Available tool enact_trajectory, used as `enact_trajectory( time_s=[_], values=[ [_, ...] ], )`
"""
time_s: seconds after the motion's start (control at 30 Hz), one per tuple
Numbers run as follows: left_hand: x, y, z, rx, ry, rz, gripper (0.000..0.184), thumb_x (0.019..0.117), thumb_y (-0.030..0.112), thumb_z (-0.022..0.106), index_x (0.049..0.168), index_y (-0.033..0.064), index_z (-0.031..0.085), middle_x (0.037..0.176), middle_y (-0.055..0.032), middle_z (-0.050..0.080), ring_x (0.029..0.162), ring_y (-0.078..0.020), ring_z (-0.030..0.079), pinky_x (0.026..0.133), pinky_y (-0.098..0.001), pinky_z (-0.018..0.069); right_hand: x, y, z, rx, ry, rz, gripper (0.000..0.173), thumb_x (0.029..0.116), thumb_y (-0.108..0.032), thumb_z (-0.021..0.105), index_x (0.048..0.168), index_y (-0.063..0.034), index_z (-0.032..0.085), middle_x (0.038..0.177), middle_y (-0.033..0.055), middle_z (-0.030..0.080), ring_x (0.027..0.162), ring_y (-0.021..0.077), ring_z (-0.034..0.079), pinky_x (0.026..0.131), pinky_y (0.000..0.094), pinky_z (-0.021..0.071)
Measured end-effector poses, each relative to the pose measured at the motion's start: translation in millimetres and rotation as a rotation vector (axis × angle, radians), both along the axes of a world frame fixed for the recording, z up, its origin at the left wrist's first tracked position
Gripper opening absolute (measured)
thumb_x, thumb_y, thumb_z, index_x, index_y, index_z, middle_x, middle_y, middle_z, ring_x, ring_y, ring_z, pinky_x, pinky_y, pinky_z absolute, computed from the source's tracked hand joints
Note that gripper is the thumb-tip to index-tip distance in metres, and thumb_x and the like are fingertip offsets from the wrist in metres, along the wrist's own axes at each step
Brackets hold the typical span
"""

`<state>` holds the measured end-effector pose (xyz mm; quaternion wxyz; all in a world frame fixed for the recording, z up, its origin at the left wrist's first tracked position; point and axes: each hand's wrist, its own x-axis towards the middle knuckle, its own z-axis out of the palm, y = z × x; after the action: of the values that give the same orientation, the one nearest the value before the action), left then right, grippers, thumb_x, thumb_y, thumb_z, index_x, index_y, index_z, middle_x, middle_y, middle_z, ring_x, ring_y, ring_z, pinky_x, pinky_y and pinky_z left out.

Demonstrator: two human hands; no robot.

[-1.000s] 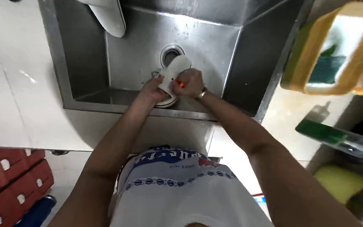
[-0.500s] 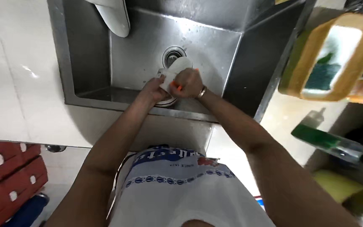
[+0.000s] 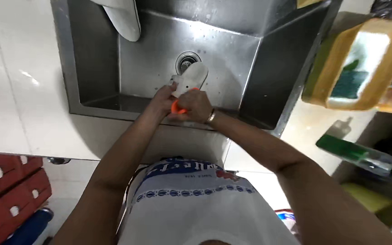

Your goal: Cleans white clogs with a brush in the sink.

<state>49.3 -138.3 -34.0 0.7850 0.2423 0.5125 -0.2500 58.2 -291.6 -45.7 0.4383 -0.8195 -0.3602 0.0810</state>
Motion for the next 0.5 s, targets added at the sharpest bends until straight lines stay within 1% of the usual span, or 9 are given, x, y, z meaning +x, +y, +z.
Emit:
enact_trajectory(
  time_s=[0.07,0.13,0.17,0.23,0.3,0.33,0.4,0.43,0.5],
  values=[
    [2,-1,-1,0.049,0.05,-0.027,0.032,0.1105,0.028,0.043,0.137,0.0092,0.046,0.112,-0.0112,0.062,0.094,-0.0196,0.066,0.079,-0.038,0.0589,18,-42,-23,-0.229,0.046,0.103,0.038,0.0921,-0.039,0.071,0.082,-0.0021,0.076,0.081,0.0154,0.075,0.078,0.0311,0.074,0.071,0.0528,0.0592],
    [5,-1,-2,0.08,0.044,-0.067,0.038,0.1104,0.029,0.044,0.142,0.0087,0.043,0.121,-0.0133,0.061,0.101,-0.0219,0.066,0.084,-0.0394,0.0588,49,-64,-23,-0.52,0.177,0.039,0.047,0.0997,-0.045,0.06,0.094,-0.0016,0.077,0.091,0.0193,0.075,0.089,0.0379,0.074,0.079,0.0623,0.0549],
    [4,-1,-1,0.082,0.041,-0.069,0.038,0.1106,0.029,0.044,0.142,0.0085,0.043,0.12,-0.0133,0.061,0.1,-0.0216,0.066,0.084,-0.0389,0.0588,51,-56,-10,-0.52,0.206,-0.069,0.049,0.101,-0.045,0.058,0.094,0.0006,0.076,0.09,0.0208,0.074,0.088,0.0387,0.073,0.079,0.062,0.0547],
    [5,3,-5,0.06,0.012,-0.038,0.028,0.1107,0.027,0.041,0.13,0.0095,0.05,0.105,-0.009,0.064,0.089,-0.0173,0.066,0.076,-0.0348,0.0589,44,-6,31,-0.345,0.228,-0.275,0.044,0.1018,-0.037,0.061,0.098,0.0049,0.075,0.089,0.0217,0.074,0.085,0.0355,0.073,0.08,0.0542,0.0575],
    [-6,4,0,0.0,-0.021,-0.007,0.027,0.1098,0.027,0.032,0.105,0.014,0.055,0.082,-0.0018,0.063,0.071,-0.0101,0.063,0.063,-0.0278,0.056,20,25,55,-0.383,0.351,-0.189,0.042,0.1043,-0.037,0.058,0.111,0.0022,0.072,0.095,0.02,0.074,0.089,0.0346,0.073,0.082,0.0533,0.058],
    [-5,4,5,0.032,-0.018,-0.061,0.027,0.1102,0.028,0.032,0.105,0.0131,0.054,0.08,-0.002,0.061,0.068,-0.0103,0.061,0.06,-0.0278,0.0547,14,23,51,-0.467,0.391,-0.059,0.045,0.1052,-0.04,0.055,0.116,0.0013,0.07,0.097,0.0207,0.073,0.092,0.0377,0.073,0.082,0.0576,0.0564],
    [4,3,4,0.044,0.053,-0.05,0.035,0.1109,0.035,0.04,0.13,0.0078,0.05,0.102,-0.0137,0.064,0.084,-0.0229,0.067,0.07,-0.0411,0.0603,24,-17,19,-0.541,0.352,0.147,0.048,0.1047,-0.043,0.055,0.109,0.0009,0.071,0.091,0.0213,0.073,0.088,0.0408,0.073,0.079,0.062,0.0557],
    [9,5,0,0.025,0.063,-0.021,0.038,0.1104,0.036,0.041,0.138,0.0098,0.046,0.112,-0.014,0.063,0.093,-0.0237,0.068,0.078,-0.0419,0.0602,41,-37,6,-0.579,0.346,0.2,0.049,0.1051,-0.044,0.054,0.109,0.0005,0.072,0.091,0.0219,0.073,0.088,0.0418,0.072,0.08,0.0639,0.055],
    [-1,1,-5,0.003,0.05,-0.011,0.038,0.111,0.034,0.041,0.14,0.0099,0.045,0.116,-0.0125,0.063,0.099,-0.0218,0.067,0.084,-0.0389,0.0593,47,-53,13,-0.566,0.335,0.127,0.049,0.1053,-0.041,0.053,0.103,0.0036,0.071,0.086,0.0233,0.072,0.085,0.0416,0.072,0.078,0.0629,0.0544]
  ],
)
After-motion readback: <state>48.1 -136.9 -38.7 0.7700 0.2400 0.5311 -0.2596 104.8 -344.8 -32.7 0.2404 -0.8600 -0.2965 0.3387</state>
